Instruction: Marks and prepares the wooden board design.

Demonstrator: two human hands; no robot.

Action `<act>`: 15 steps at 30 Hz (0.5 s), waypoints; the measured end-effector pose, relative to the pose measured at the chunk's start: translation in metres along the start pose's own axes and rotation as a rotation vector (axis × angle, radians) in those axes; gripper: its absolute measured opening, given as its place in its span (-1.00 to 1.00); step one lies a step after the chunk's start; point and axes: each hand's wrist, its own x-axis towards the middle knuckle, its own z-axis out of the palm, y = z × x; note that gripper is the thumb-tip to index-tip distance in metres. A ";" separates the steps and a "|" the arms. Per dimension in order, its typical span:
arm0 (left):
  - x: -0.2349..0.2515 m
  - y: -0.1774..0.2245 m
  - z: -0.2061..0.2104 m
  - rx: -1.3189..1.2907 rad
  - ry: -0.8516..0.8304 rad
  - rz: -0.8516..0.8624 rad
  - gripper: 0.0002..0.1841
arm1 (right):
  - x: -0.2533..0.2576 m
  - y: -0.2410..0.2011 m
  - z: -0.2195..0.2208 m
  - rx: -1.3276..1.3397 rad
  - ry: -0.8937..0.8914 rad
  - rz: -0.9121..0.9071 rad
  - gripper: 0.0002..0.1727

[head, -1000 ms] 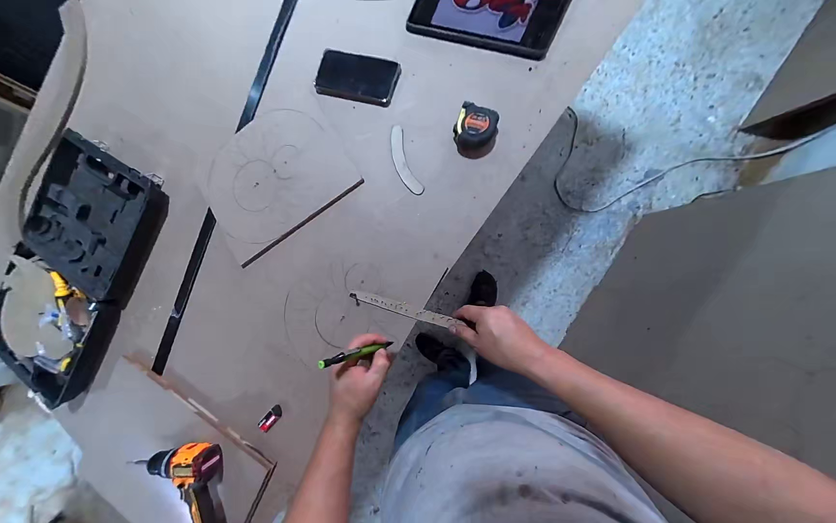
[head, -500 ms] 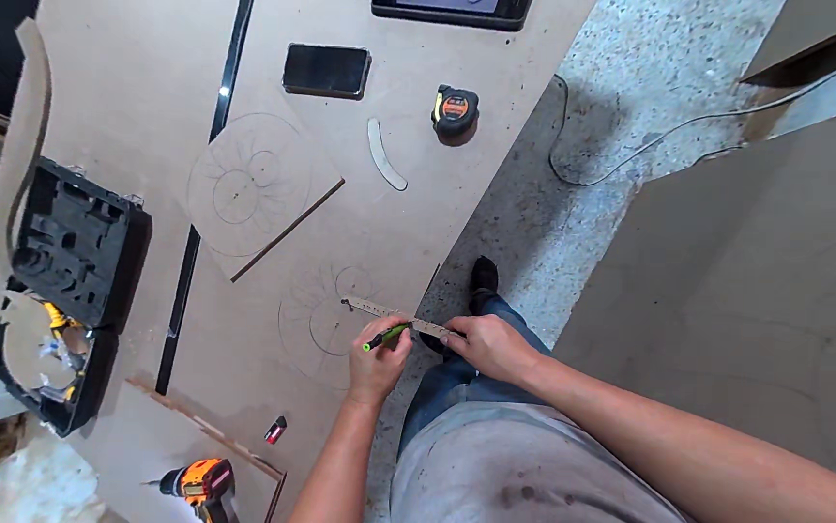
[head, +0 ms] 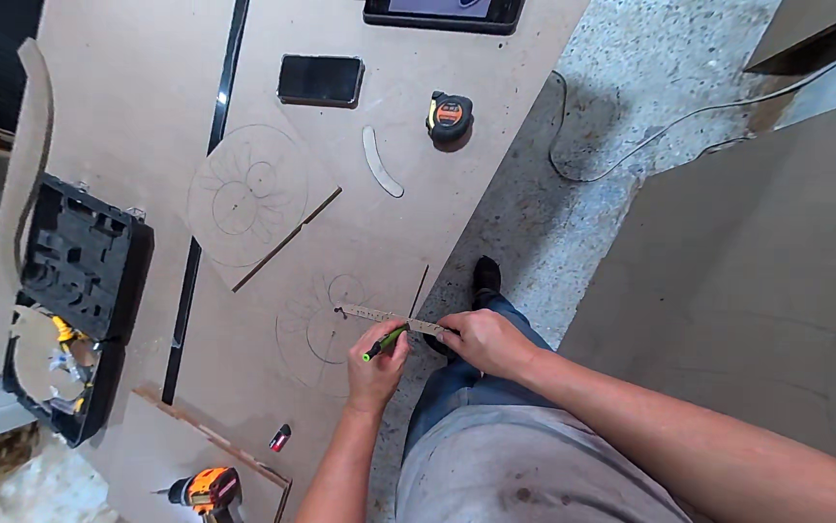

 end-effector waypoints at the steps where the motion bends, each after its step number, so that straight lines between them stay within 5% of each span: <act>1: 0.001 0.000 0.000 0.010 0.008 0.006 -0.79 | 0.002 0.000 -0.002 -0.014 -0.004 0.002 -0.67; 8: -0.035 -0.032 -0.002 0.422 0.139 0.137 -0.62 | 0.010 -0.004 -0.015 -0.087 0.002 0.009 -0.59; 15: -0.055 -0.065 0.007 0.435 0.106 0.201 -0.62 | 0.030 -0.003 -0.027 -0.182 -0.037 0.036 -0.54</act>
